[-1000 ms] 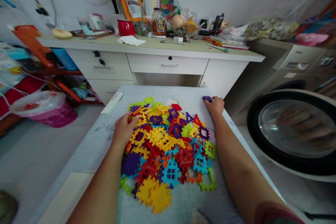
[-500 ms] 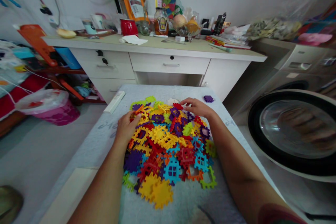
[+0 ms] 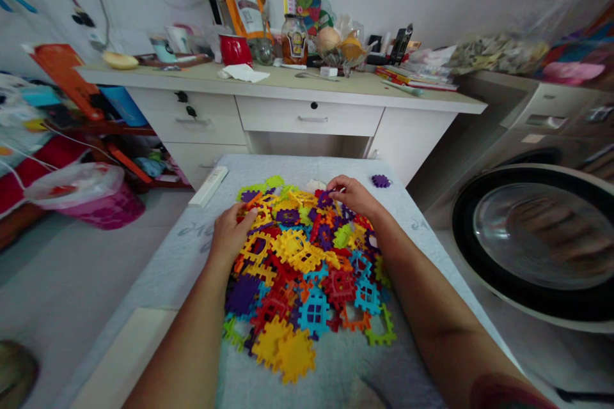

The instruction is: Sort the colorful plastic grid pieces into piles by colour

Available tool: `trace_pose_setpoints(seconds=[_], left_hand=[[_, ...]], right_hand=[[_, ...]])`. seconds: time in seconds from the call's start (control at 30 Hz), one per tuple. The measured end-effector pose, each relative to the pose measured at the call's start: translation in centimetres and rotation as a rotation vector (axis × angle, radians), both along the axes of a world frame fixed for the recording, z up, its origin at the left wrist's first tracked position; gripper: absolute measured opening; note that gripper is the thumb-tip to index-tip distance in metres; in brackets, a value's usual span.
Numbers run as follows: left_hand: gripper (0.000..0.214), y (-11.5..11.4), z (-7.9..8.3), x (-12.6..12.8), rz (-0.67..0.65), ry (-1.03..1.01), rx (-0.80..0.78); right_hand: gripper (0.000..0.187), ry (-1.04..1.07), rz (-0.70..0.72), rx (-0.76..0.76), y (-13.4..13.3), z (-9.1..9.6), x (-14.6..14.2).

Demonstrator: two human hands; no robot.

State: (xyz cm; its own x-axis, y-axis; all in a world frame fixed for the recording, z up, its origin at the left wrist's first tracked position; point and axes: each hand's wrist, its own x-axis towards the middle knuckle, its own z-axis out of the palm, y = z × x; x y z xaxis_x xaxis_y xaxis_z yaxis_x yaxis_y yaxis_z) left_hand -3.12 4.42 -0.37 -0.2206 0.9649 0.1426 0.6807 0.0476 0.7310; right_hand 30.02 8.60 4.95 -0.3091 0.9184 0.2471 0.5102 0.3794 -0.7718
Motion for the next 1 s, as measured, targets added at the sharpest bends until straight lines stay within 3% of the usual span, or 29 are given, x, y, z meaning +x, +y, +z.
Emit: trace_pose_setpoints(seconds=[0.13,0.23,0.3,0.4,0.6,0.7,0.83,1.0], left_hand=[[0.057,0.0,0.0,0.0,0.009,-0.003,0.008],[0.058,0.1,-0.2,-0.1,0.009,-0.007,0.004],[0.058,0.1,-0.2,-0.1,0.012,-0.008,-0.003],[0.057,0.0,-0.2,-0.1,0.016,-0.004,-0.011],[0.057,0.0,-0.1,0.0,0.008,-0.01,-0.009],[0.057,0.0,-0.1,0.0,0.003,-0.015,-0.009],[0.059,0.1,-0.1,-0.1,0.007,-0.011,-0.013],[0.058,0.1,-0.2,-0.1,0.002,-0.012,-0.02]], right_hand=[[0.017,0.136,-0.267,0.002,1.0,0.2,2.8],[0.016,0.096,-0.551,0.055,1.4,0.0,5.6],[0.017,0.017,-0.65,0.049,1.4,-0.1,7.4],[0.021,-0.131,-0.622,-0.038,1.1,-0.3,9.4],[0.018,-0.543,-0.301,-0.142,0.9,0.1,10.2],[0.024,-0.673,-0.322,-0.148,0.9,0.3,9.9],[0.051,-0.806,-0.422,-0.241,0.6,-0.1,9.5],[0.042,-0.809,-0.418,-0.292,0.5,-0.4,9.7]])
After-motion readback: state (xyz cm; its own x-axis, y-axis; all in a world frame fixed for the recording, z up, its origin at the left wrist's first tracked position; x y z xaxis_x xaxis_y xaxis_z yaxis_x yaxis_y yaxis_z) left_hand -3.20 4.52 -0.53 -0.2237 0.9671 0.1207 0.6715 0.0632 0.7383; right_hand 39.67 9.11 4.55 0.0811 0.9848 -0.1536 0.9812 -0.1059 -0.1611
